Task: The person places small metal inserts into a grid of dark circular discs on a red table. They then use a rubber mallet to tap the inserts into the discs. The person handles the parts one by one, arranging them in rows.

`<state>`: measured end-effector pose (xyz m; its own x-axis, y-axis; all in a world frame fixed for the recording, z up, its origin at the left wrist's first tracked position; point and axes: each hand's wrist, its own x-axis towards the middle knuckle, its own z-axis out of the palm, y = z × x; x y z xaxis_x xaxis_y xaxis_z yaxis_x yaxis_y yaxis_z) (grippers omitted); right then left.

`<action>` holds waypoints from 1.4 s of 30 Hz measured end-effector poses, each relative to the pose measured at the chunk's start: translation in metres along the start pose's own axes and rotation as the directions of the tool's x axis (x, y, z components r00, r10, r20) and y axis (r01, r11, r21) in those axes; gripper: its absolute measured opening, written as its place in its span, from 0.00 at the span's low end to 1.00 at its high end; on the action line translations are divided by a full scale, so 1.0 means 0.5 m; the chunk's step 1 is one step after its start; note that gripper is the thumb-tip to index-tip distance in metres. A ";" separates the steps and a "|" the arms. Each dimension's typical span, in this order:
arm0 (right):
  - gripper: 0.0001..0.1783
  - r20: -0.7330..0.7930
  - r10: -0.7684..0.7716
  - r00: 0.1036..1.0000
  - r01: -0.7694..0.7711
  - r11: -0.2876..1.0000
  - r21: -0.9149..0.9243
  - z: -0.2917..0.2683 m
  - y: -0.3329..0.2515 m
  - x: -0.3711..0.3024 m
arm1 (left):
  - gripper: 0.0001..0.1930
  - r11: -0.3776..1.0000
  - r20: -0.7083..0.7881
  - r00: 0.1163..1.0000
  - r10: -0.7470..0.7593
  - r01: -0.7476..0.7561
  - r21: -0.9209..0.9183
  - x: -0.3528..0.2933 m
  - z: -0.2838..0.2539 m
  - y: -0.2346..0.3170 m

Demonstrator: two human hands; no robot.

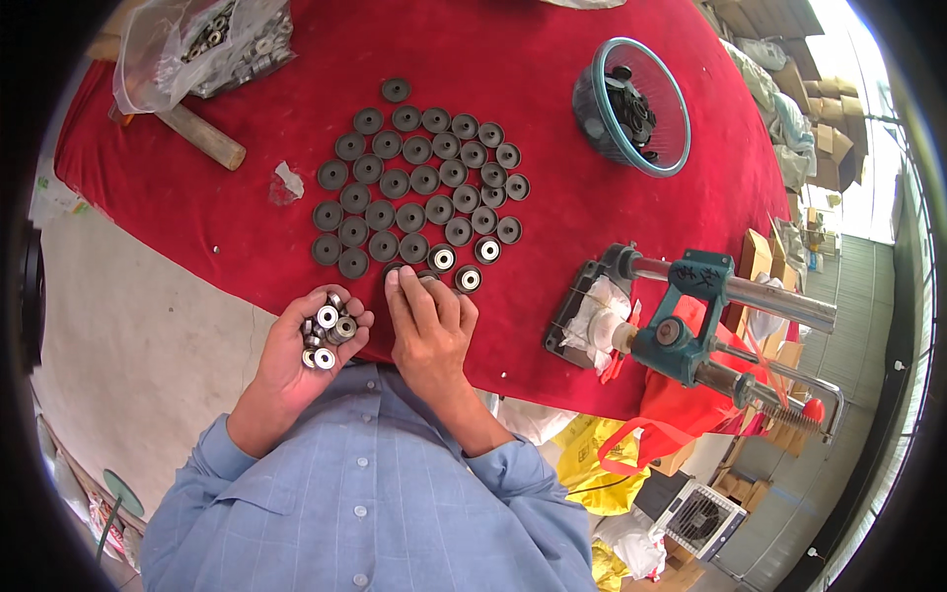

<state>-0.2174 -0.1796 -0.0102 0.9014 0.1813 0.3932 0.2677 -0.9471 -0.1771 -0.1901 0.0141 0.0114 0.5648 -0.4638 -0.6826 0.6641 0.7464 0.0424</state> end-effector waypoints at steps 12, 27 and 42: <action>0.25 0.003 0.084 0.996 -0.084 0.996 -0.025 -0.006 -0.021 0.004 | 0.13 0.998 0.076 0.997 0.005 0.000 -0.057 0.008 -0.010 -0.001; 0.14 0.057 0.036 0.998 -0.062 0.833 0.549 -0.046 -0.048 0.035 | 0.13 0.999 0.144 0.989 0.027 -0.024 -0.024 0.013 -0.024 -0.007; 0.18 -0.138 0.269 0.953 -0.194 0.895 0.401 -0.029 0.029 0.094 | 0.13 1.000 0.095 0.996 -0.003 0.004 -0.017 0.007 -0.007 -0.007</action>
<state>-0.1761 -0.1886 0.0185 0.8842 -0.1181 0.4519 0.2013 -0.7766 -0.5969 -0.1922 0.0116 0.0060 0.6070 -0.5087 -0.6105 0.6582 0.7524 0.0274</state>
